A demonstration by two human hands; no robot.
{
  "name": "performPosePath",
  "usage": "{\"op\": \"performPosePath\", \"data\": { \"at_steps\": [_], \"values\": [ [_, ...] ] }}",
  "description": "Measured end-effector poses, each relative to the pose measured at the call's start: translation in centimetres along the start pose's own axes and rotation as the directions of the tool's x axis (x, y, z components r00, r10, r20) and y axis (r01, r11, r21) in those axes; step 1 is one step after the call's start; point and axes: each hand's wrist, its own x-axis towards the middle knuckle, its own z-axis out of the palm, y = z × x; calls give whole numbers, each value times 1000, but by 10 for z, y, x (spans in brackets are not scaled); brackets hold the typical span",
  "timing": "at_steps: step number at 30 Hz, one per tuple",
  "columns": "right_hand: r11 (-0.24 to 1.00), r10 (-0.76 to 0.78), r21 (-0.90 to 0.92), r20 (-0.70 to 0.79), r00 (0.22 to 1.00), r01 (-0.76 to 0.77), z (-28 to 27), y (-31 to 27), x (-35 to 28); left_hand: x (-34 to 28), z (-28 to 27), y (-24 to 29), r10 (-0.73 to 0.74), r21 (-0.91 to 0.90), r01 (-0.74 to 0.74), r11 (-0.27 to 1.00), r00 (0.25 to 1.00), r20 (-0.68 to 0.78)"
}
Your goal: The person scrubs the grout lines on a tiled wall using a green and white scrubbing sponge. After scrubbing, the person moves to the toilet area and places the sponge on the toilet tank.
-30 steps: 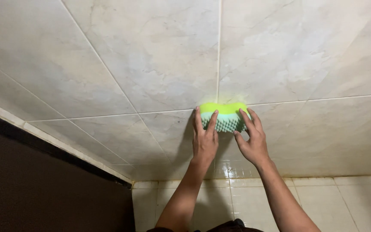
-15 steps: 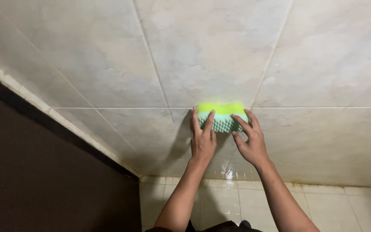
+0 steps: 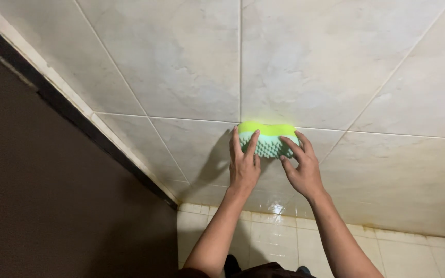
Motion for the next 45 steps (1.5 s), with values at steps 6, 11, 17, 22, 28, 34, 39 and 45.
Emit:
{"op": "performPosePath", "data": {
  "at_steps": [6, 11, 17, 22, 28, 34, 39, 45],
  "values": [
    [1000, 3, -31, -45, 999, -4, 25, -8, 1, 2, -12, -24, 26, -17, -26, 1000, 1000, 13],
    [1000, 26, -16, -74, 997, -27, 40, -11, 0, 4, -18, -36, 56, -5, -56, 998, 998, 26],
    [997, 71, -31, -70, 995, -73, 46, -10, 4, 5, -18, -41, 44, -18, -43, 999, 998, 54],
    [994, 107, -22, -68, 992, -108, 44, -10, 7, 6, -16, -39, 39, -26, -38, 999, 998, 41],
    [997, 80, 6, -33, 996, -80, 37, -2, 6, 2, -9, -34, 34, -1, -34, 999, 999, -7],
    [997, 74, -24, -17, 997, -75, 18, 5, 5, 1, 3, -19, 10, -7, -10, 1000, 1000, 8],
    [996, 79, -30, -36, 996, -80, -7, 16, 0, -2, 23, 1, 15, -15, -15, 1000, 999, 33],
    [995, 91, -26, -57, 994, -92, -45, 37, -8, -3, 47, 38, -1, -49, 6, 999, 995, 101]
  ]
}}
